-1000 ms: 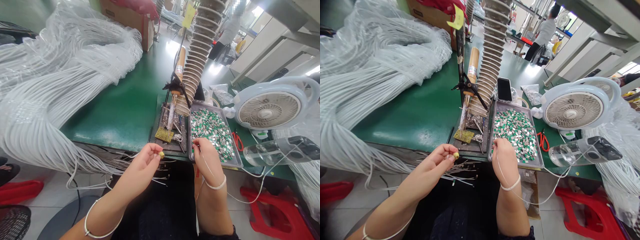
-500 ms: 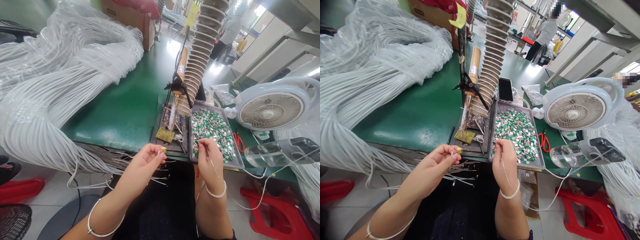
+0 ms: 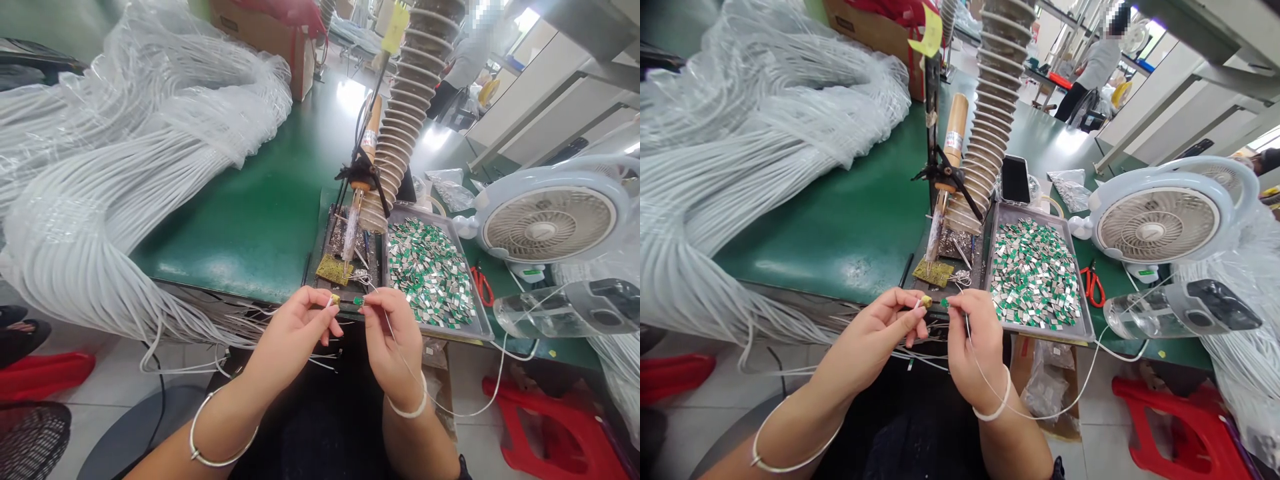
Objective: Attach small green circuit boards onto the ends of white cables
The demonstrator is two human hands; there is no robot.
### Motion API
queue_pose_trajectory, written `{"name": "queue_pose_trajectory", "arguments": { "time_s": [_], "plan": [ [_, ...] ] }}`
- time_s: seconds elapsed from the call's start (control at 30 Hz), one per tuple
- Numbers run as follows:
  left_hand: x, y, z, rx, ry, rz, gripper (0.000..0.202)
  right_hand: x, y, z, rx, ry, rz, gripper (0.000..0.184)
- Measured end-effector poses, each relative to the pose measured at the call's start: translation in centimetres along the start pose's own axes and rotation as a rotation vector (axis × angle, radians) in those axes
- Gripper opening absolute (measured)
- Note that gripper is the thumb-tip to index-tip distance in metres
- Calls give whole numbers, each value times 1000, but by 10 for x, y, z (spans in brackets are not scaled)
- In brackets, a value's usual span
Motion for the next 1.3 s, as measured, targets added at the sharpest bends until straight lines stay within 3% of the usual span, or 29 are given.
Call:
{"name": "queue_pose_trajectory", "arguments": {
  "time_s": [0.4,0.67,1.3],
  "plan": [
    [-4,2,9,-90,-57,11,17,-12,6,0,-31,-66,28,20],
    [-8,2,13,-120,22,14,12,-18,8,7,-71,-123,49,20],
    [-12,3,14,-144,29,-15,12,-18,11,4,-51,-92,83,17]
  ]
}}
Point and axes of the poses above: each hand's wrist, its own y-axis away from the middle knuckle, its own x-axis out of the back of the hand, z = x × y, the point moved 7 cm from there along -y, towards the middle knuckle, and after that the axes turned 8 degrees about y, right-handed, at the moved point
